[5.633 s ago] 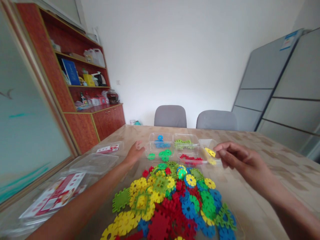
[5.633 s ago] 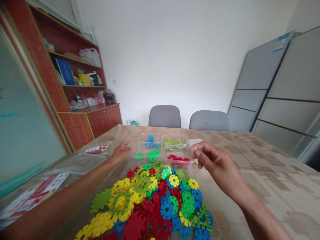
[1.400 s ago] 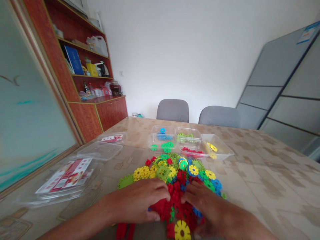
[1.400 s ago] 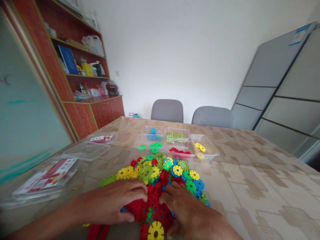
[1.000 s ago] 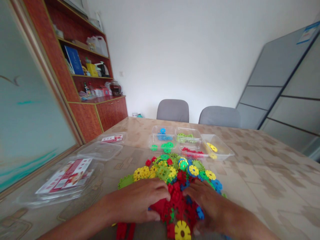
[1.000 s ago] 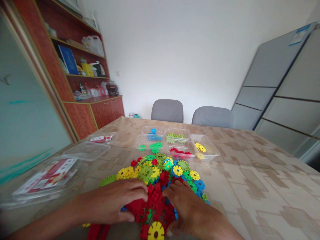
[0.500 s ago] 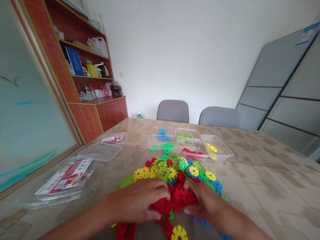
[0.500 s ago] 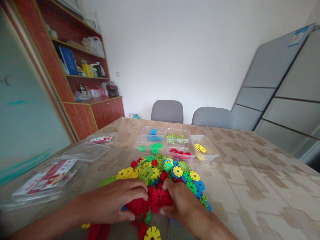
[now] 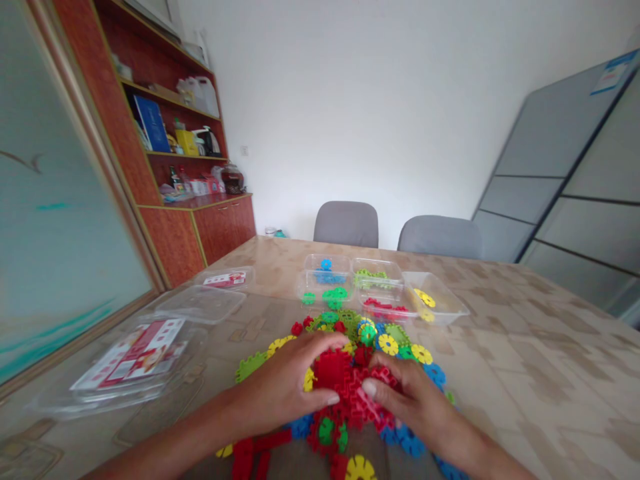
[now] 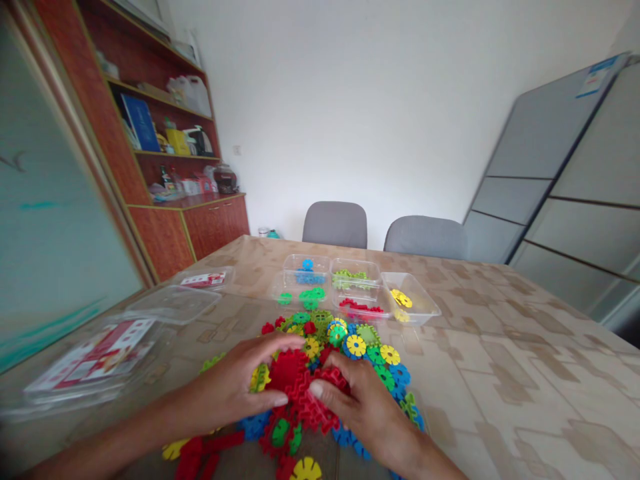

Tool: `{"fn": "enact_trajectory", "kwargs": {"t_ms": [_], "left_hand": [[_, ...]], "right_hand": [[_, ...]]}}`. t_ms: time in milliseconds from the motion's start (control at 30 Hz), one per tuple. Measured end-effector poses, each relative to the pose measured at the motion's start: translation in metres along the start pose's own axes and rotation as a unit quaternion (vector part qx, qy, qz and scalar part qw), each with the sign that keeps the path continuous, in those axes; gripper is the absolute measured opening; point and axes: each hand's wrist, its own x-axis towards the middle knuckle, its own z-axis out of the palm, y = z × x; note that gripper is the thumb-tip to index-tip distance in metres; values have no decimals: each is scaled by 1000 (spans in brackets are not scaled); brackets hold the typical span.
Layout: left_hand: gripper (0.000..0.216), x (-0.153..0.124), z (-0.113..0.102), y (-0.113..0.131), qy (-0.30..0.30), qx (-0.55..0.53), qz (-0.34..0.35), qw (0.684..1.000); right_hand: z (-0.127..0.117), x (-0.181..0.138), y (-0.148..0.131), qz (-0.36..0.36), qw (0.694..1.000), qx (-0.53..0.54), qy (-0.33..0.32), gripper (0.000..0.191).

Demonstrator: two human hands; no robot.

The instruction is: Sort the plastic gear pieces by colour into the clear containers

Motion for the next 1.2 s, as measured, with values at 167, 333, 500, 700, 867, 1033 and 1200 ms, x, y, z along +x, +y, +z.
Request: {"fn": "enact_trajectory", "kwargs": {"t_ms": [167,333,500,700,867,1033,1200], "left_hand": [[90,-1,13,-1,-32,20,33,999],[107,-3,30,-1,-22,23,46,998],[106,-4,38,-3,23,31,39,998],[104,-4,39,-4,-32,42,51,997],[83,-5,36,-13,-32,46,39,998],[72,-2,34,-22,-11,75,46,996],[35,2,20,-10,76,78,81,991]], "right_hand": [[2,1,2,17,999,-5,51,38],[9,0,0,10,997,-46,55,29],[11,2,9,27,992,-61,108,30],[11,3,13,-32,992,-104,66,16],[6,3,18,-12,983,-178,45,20],[-9,4,16,7,972,-230,48,27],[-25,4,10,-25,946,-314,74,20]]}}
